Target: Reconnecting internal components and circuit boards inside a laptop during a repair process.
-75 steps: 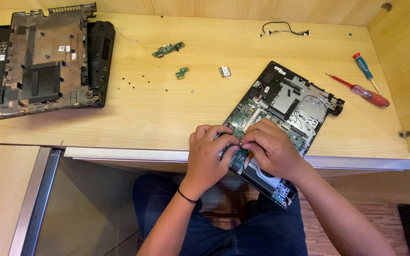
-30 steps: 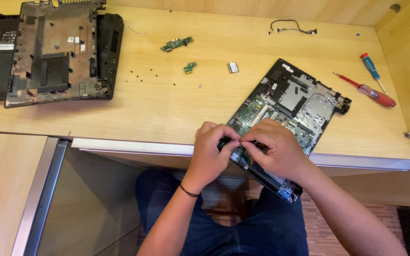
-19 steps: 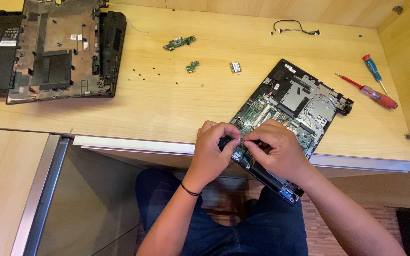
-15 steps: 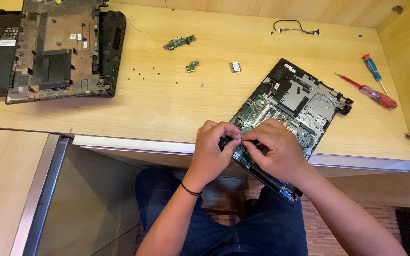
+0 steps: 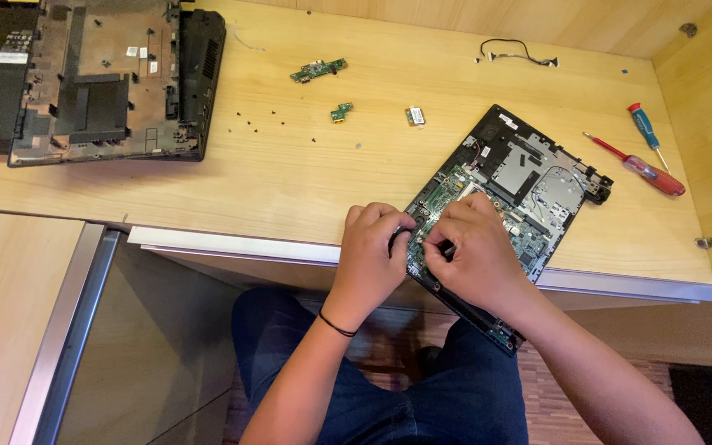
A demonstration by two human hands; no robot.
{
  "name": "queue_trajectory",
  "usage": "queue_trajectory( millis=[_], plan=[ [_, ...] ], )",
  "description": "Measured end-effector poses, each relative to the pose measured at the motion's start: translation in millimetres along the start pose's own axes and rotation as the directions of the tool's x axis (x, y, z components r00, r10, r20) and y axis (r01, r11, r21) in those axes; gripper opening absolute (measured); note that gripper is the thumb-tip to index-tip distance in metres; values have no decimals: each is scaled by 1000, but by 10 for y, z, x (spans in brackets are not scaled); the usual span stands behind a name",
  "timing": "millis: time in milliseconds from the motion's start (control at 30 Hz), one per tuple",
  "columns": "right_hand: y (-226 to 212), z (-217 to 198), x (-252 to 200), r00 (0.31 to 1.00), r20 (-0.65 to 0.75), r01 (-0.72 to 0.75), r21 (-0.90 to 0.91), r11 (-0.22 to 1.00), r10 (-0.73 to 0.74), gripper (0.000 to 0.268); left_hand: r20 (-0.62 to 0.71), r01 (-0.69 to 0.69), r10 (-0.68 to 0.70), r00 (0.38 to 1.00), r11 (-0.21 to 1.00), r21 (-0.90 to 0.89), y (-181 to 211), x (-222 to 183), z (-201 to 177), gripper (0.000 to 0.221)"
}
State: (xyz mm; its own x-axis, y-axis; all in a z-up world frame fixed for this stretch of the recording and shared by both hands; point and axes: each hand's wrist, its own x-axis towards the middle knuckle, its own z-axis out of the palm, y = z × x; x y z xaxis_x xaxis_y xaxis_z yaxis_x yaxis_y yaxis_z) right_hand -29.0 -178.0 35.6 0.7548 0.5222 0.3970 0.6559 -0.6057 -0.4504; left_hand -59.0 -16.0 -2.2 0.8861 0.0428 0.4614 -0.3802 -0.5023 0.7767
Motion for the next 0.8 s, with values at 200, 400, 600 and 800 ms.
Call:
queue_trajectory(
  millis=[200,400,600,800],
  plan=[
    [12,52,-6,1000,2,-14,-77,997,14,9,48,33,-32,998,999,-17,-4,-3,-42,14],
    [-11,127,-65,1000,-24,-21,-222,975,16,11,65,4,-4,998,1000,1,-37,-12,-23,14],
    [-28,143,-96,997,-4,69,-245,967,-72,11,61,-24,23,998,1000,9,-60,-25,-10,13],
    [-53,46,-46,986,35,164,-122,979,-161,11,91,-7,5,996,1000,14,-31,-23,-36,14]
  ],
)
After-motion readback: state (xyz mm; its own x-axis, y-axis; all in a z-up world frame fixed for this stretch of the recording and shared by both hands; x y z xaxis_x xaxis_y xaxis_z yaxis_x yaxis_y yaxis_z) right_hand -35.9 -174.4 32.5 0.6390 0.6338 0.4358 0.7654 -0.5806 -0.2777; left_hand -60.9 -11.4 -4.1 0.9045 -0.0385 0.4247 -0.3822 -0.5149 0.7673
